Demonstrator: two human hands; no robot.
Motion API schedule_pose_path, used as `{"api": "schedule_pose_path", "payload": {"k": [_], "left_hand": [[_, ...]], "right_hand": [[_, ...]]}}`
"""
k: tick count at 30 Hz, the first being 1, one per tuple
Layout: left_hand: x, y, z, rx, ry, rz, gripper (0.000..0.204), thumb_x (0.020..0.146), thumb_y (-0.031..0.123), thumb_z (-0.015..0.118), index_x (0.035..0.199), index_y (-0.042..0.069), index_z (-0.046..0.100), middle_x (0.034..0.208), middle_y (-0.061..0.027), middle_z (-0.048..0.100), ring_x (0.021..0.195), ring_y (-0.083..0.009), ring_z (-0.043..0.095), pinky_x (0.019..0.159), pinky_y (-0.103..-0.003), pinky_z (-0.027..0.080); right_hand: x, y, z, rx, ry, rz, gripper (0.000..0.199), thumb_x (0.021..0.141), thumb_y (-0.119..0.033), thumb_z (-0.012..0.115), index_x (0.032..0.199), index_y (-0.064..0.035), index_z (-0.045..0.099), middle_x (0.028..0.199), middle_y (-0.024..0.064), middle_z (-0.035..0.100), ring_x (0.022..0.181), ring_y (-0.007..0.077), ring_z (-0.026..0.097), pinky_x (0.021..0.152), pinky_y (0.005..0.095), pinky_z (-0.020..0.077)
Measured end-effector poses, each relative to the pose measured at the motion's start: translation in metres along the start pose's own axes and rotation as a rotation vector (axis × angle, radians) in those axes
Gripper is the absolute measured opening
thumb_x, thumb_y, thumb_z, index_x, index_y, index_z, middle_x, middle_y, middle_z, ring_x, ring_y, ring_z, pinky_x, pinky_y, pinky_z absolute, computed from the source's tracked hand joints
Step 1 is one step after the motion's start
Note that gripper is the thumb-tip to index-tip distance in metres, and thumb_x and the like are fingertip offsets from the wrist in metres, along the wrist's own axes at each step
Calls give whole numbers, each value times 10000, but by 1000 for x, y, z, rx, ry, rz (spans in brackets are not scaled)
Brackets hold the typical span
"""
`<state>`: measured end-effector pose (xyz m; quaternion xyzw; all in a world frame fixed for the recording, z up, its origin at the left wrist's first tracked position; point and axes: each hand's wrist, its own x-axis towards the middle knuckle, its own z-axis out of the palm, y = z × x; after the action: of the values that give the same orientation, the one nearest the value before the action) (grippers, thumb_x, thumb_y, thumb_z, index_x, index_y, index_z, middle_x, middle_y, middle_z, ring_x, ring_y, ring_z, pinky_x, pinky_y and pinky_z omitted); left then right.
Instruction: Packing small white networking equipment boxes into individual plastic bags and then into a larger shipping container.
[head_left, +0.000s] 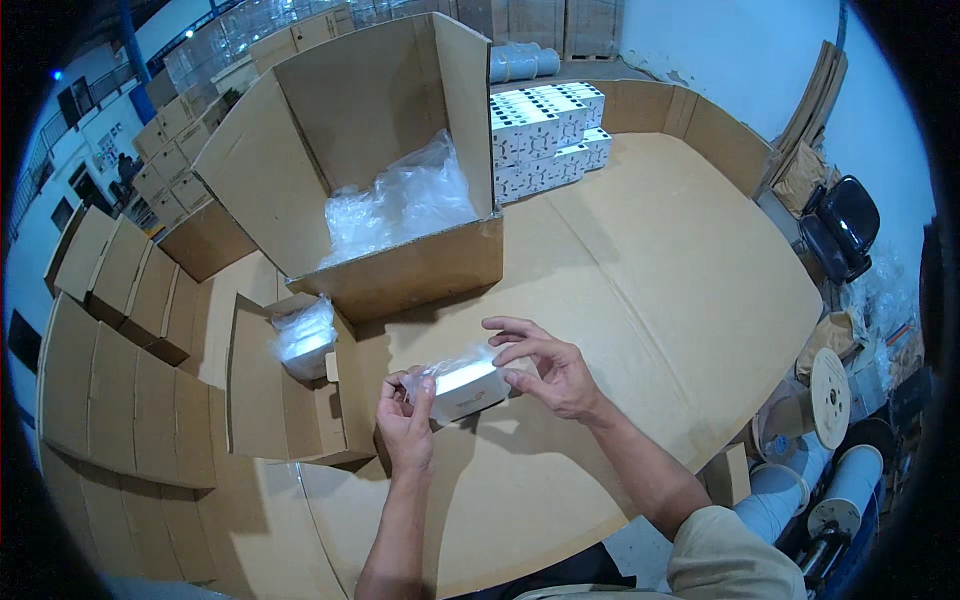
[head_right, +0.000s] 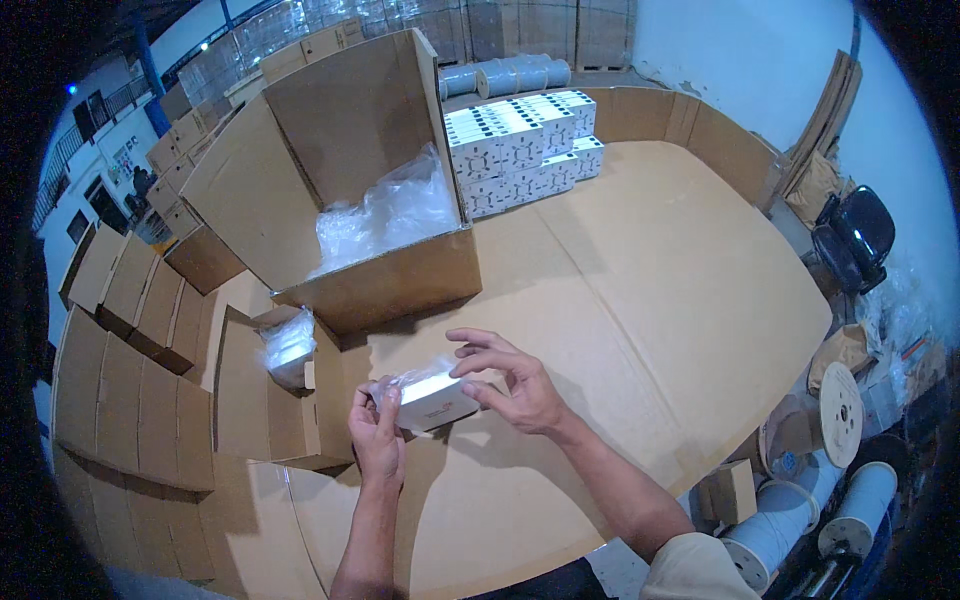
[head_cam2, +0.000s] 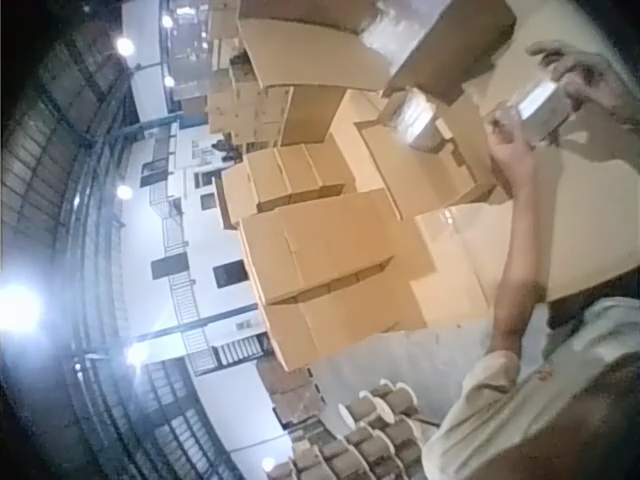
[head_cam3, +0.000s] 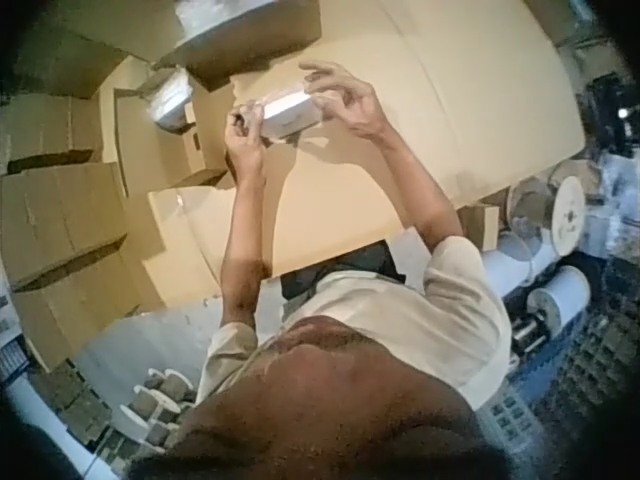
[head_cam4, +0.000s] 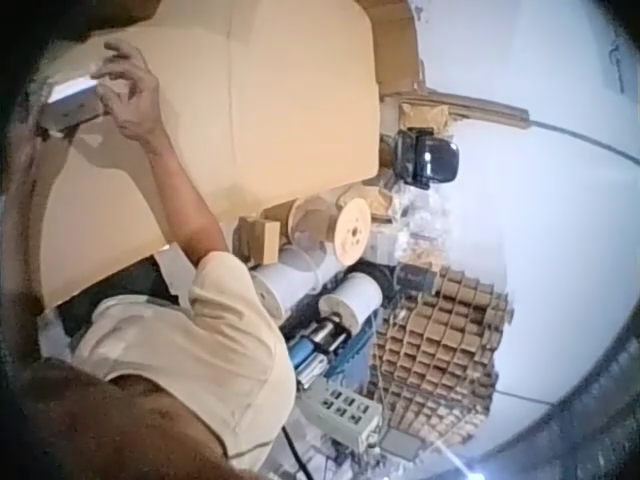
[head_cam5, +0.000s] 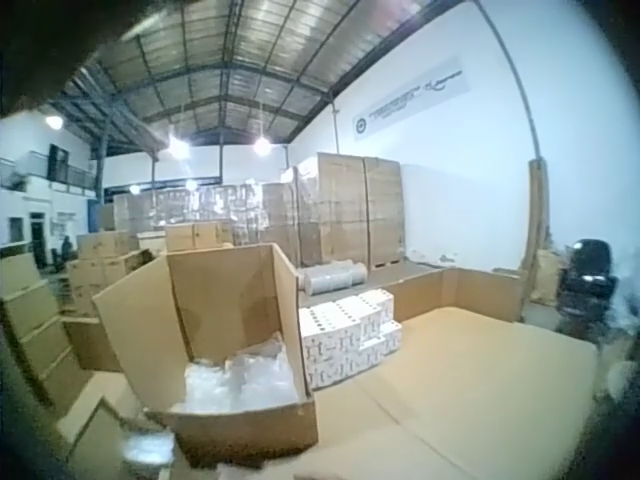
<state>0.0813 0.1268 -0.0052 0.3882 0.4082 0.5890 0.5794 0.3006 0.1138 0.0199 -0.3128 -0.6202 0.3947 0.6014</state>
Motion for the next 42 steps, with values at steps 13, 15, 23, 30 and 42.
{"api": "schedule_pose_path", "payload": {"k": [13,15,23,30,42], "left_hand": [[-3,4,0,-6,-42,-27,278,936,112,744,1127,49,553,1141,-77,650,1022,-127,615,913,-279,497],[-3,5,1,0,-47,-17,272,937,104,739,1125,50,551,1128,-73,646,1015,-127,613,909,-276,497],[-6,11,4,90,-30,71,301,909,45,742,1131,40,538,1126,-74,616,1055,-149,580,955,-302,468],[-23,52,13,1040,-139,988,462,800,105,821,1204,108,597,1175,-57,663,1171,-300,565,1107,-500,363],[-16,43,8,1033,-259,766,335,765,62,830,1080,106,726,1117,-37,730,1184,-304,602,1163,-558,320]], "right_hand": [[-2,-10,5,-162,-96,325,292,873,-42,758,1162,-74,742,1065,70,724,872,105,609,740,268,504],[-2,-7,6,-204,-75,276,318,867,-45,764,1183,-70,733,1079,79,725,904,119,625,764,267,513],[0,-11,6,-218,-110,315,325,864,-42,765,1187,-58,728,1112,83,715,935,132,630,790,276,514],[-3,-7,0,-257,-122,294,333,848,-49,789,1175,-61,728,1135,91,710,964,164,680,826,294,565],[-2,-12,3,-222,-109,287,311,845,-49,777,1152,-53,730,1096,87,703,965,167,645,871,310,522]]}}
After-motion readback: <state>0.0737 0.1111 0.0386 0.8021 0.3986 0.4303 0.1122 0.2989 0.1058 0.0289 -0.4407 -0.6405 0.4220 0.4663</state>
